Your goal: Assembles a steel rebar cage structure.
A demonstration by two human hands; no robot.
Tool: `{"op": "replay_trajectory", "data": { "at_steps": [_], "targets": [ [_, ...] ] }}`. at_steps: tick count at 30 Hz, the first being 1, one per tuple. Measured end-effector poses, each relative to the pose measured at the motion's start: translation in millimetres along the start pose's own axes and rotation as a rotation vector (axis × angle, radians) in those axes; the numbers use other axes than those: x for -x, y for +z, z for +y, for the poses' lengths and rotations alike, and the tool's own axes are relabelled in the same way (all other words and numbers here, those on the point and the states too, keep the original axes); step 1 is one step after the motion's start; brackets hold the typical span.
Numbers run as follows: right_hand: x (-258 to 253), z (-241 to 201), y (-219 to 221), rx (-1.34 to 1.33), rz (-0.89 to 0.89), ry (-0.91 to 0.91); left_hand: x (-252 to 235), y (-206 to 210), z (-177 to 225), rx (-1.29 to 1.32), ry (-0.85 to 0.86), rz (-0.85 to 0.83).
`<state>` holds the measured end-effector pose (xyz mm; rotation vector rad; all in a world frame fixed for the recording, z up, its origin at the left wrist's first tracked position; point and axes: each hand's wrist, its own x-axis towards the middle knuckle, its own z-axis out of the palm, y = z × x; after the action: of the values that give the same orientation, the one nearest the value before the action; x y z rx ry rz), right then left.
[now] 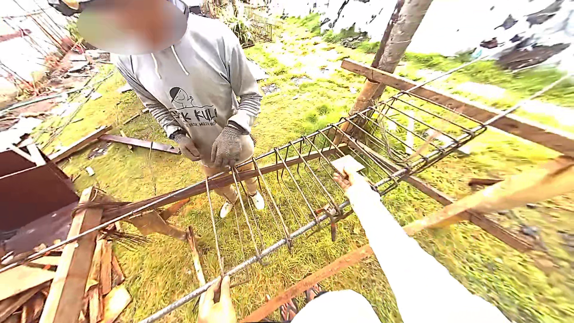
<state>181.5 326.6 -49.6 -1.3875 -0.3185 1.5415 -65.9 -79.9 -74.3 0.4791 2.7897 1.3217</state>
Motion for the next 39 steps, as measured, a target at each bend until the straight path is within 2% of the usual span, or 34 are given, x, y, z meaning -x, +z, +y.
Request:
{"op": "replay_trajectory", "data": {
  "at_steps": [4,10,11,13,16,18,20,23,26,29,32,35,39],
  "targets": [
    [1,-20,-12,0.382,-0.078,0.09,2,2,0,-0.025,0.008,0.014],
    [9,-49,-42,0.807,-0.072,0.158,4,7,-4,0.032,-0.002,0.046],
    [13,-55,-47,0.905,-0.083,0.118,4,7,-6,0.037,-0.007,0.043],
    [14,-66,-60,1.082,-0.043,-0.096,2,10,-15,0.028,0.006,0.049],
    [3,-97,-78,1.254,0.154,-0.461,2,11,-19,0.054,0.007,0.054],
    [-14,-112,-88,1.353,0.284,-0.534,4,9,-18,0.064,-0.002,0.046],
    [-41,-114,-100,1.419,0.333,-0.574,3,7,-14,0.038,0.004,0.047],
    [-70,-109,-113,1.496,0.285,-0.657,4,4,-10,0.015,0.0,0.046],
    [-75,-109,-117,1.563,0.243,-0.714,3,4,-9,0.004,0.004,0.028],
    [-54,-108,-107,1.677,0.165,-0.754,8,-1,-1,-0.022,-0.012,0.015],
    [-13,-87,-95,1.72,0.003,-0.935,8,-2,6,-0.059,-0.01,0.05],
    [55,-63,-93,1.608,-0.104,-1.092,9,-5,15,-0.099,-0.022,0.041],
    [128,-51,-86,1.366,-0.117,-1.328,10,-3,13,-0.101,0.002,0.06]
  ]
}}
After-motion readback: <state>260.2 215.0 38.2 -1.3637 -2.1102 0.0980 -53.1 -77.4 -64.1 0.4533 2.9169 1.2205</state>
